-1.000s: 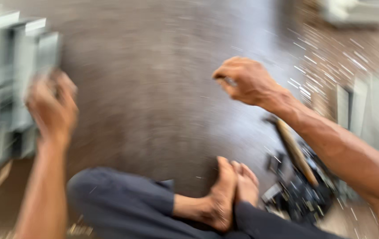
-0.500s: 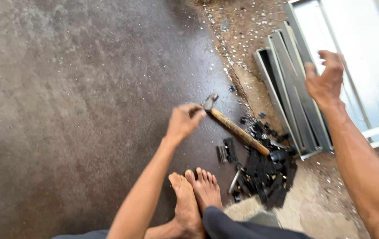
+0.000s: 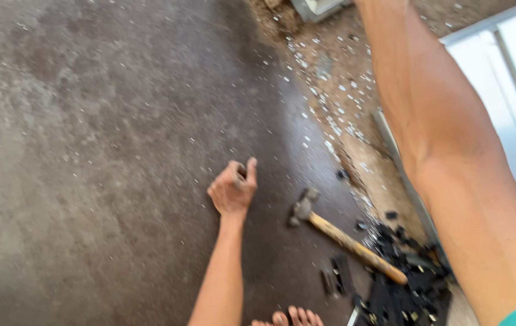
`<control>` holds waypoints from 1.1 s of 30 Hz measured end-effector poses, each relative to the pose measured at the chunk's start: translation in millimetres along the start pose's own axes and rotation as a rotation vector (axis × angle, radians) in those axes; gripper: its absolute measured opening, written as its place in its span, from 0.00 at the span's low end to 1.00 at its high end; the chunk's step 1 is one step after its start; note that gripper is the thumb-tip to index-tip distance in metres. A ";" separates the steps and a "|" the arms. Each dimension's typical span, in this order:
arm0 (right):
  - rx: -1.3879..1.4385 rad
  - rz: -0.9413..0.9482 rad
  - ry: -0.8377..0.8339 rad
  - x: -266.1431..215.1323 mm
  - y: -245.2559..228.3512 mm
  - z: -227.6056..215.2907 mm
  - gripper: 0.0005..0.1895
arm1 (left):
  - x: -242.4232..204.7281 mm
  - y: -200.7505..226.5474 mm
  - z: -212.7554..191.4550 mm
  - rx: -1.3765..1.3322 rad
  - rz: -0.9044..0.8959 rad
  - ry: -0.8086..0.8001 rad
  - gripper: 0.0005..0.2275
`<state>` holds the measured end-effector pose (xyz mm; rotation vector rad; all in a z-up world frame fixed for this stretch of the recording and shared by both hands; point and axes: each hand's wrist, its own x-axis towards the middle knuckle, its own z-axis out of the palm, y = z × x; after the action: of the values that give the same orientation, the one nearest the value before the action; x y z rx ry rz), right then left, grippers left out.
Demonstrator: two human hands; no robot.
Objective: The person sits on the floor and uses a hammer to attach black plastic clips to the corners of rectangular metal frames. They repeatedly pick up frames, position the clips, and strike them with the hammer before stacking the completed units.
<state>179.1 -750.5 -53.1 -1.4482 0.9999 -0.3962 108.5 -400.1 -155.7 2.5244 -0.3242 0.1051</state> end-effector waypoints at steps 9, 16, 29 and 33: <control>0.438 0.085 0.139 7.0 -37.1 30.5 0.37 | -2.9 -3.5 8.3 -0.006 -0.048 -0.076 0.19; 0.481 0.020 0.195 -64.1 -71.7 -8.0 0.42 | 48.3 24.8 -5.3 -0.370 -0.369 -0.222 0.24; 0.365 -0.202 0.120 -310.2 72.5 -167.3 0.42 | 148.9 213.8 26.0 -1.609 -0.191 -0.801 0.50; 0.306 -0.261 0.115 -371.2 121.1 -195.1 0.46 | 67.8 186.0 0.6 -1.794 -0.222 -0.661 0.40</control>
<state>-217.7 -573.2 -12.7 -1.2887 0.7998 -0.7954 126.9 -563.1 -44.9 0.7139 -0.1940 -0.7665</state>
